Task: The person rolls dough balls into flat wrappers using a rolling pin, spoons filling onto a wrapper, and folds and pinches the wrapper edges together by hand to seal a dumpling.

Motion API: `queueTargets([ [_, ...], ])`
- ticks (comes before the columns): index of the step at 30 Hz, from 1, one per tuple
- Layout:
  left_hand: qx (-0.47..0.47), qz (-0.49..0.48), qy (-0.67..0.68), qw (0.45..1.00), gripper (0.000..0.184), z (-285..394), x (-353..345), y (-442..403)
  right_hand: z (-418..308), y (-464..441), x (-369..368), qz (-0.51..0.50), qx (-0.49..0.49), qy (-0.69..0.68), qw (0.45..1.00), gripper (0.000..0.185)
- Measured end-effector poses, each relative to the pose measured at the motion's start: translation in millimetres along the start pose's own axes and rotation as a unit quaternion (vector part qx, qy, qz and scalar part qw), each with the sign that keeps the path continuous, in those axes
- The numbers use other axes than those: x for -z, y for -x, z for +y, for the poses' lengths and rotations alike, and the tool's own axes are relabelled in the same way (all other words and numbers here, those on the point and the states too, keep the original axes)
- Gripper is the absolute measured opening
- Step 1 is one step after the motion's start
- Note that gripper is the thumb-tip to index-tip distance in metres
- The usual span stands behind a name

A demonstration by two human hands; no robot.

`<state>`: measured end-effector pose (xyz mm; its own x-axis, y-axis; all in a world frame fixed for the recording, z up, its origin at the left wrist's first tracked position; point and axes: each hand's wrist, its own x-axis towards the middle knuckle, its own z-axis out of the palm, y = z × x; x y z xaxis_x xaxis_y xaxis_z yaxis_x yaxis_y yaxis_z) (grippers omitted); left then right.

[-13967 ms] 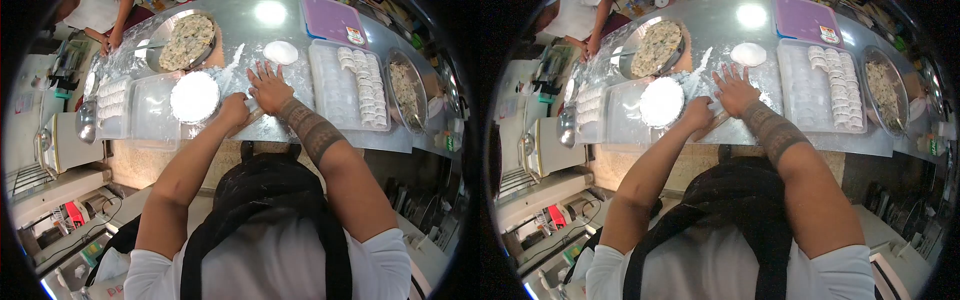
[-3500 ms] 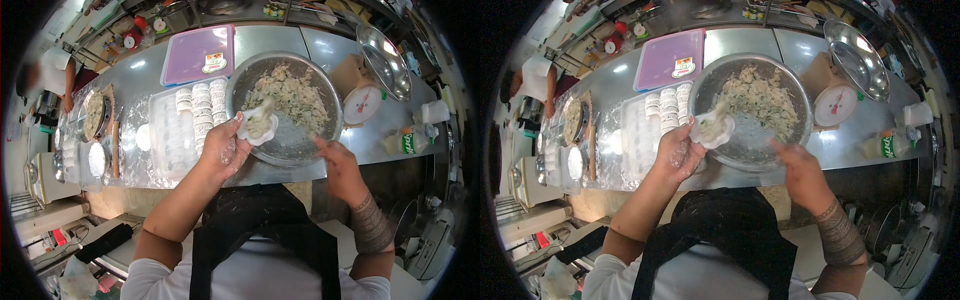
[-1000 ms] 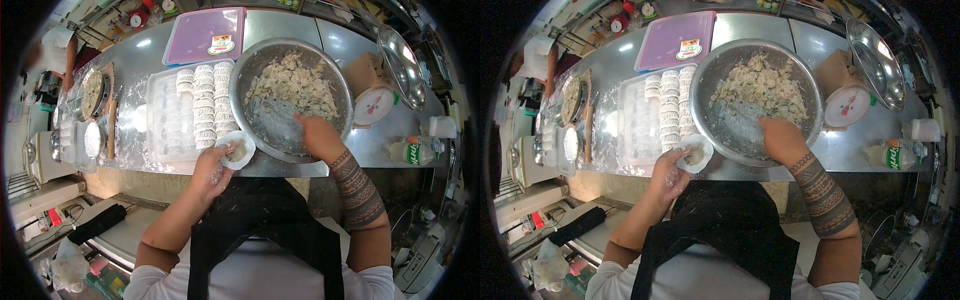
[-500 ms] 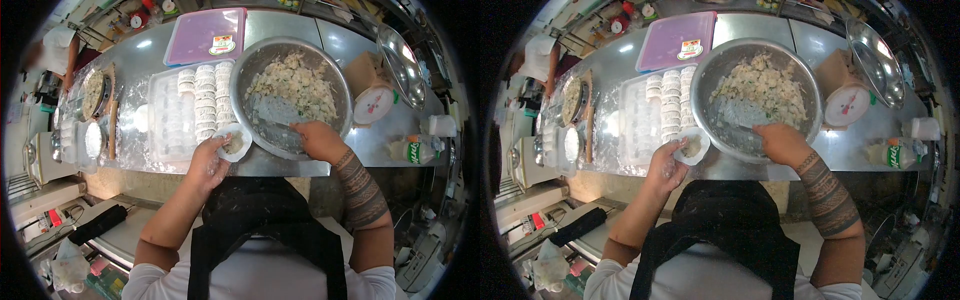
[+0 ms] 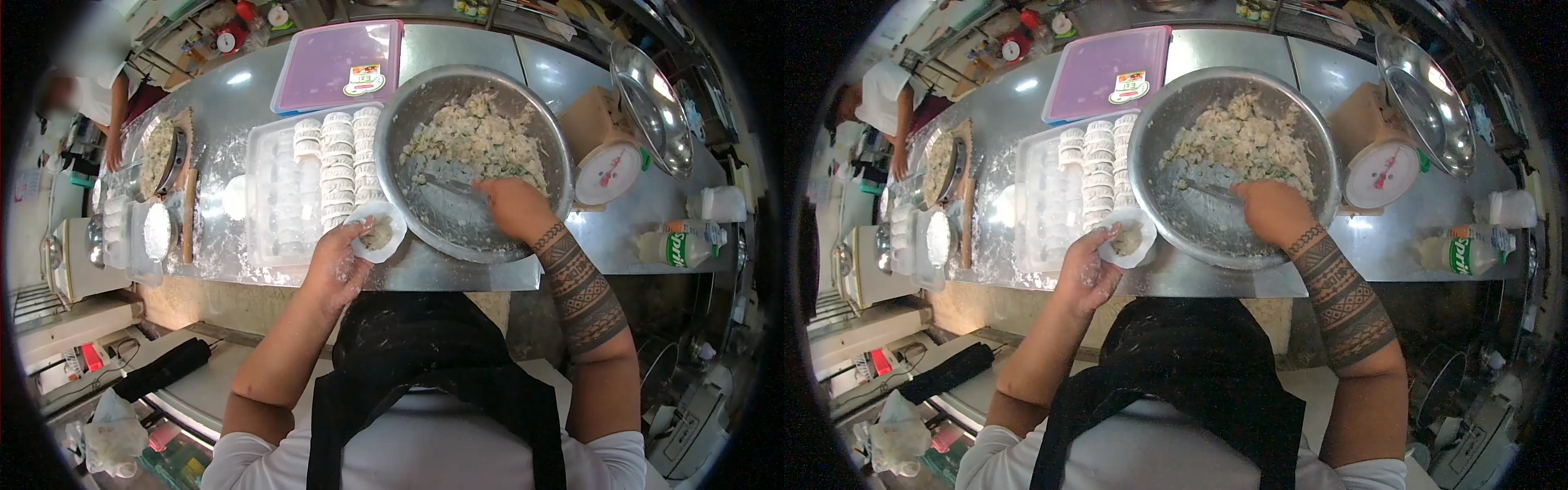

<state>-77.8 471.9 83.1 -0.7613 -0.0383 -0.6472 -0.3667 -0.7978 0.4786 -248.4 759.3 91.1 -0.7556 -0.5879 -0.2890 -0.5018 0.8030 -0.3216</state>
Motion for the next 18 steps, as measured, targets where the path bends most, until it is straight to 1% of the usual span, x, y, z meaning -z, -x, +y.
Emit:
queueTargets([
  [3, 0.003, 0.003, -0.013, 1.000, 0.032, -0.6, 3.1, 0.2, -4.4, 2.6, 1.1, -0.028, 0.019, -0.036, 0.999, 0.039],
  [6, -0.014, 0.025, -0.018, 0.999, 0.029, -2.0, 3.0, 1.6, 14.6, 6.8, -7.7, 0.016, 0.125, -0.129, 0.984, 0.039],
  [7, -0.025, 0.034, -0.018, 0.999, 0.028, -0.7, 2.0, 1.0, 12.9, 11.0, 1.4, -0.006, 0.105, -0.170, 0.980, 0.038],
  [9, -0.059, 0.067, -0.008, 0.996, 0.033, 4.9, -2.0, 2.3, 4.0, 28.6, 26.7, -0.054, 0.064, -0.250, 0.965, 0.038],
  [10, -0.076, 0.085, -0.002, 0.994, 0.035, 8.1, -4.4, 4.3, -5.1, 36.8, 37.4, -0.062, 0.050, -0.273, 0.959, 0.039],
  [12, -0.066, 0.053, 0.039, 0.996, 0.038, 18.2, -12.4, 11.6, -23.1, 55.1, 56.2, -0.079, 0.021, -0.317, 0.945, 0.041],
  [15, -0.058, -0.004, 0.109, 0.992, 0.042, 27.1, -23.1, 17.7, -53.7, 74.0, 71.0, 0.044, 0.174, -0.205, 0.962, 0.046],
  [16, -0.054, -0.025, 0.134, 0.989, 0.043, 28.0, -27.0, 19.1, -67.3, 80.3, 78.3, 0.031, 0.149, -0.151, 0.977, 0.054],
  [18, -0.050, -0.048, 0.145, 0.987, 0.041, 29.0, -34.8, 23.6, -86.8, 83.0, 74.6, 0.097, 0.175, -0.009, 0.980, 0.057],
])
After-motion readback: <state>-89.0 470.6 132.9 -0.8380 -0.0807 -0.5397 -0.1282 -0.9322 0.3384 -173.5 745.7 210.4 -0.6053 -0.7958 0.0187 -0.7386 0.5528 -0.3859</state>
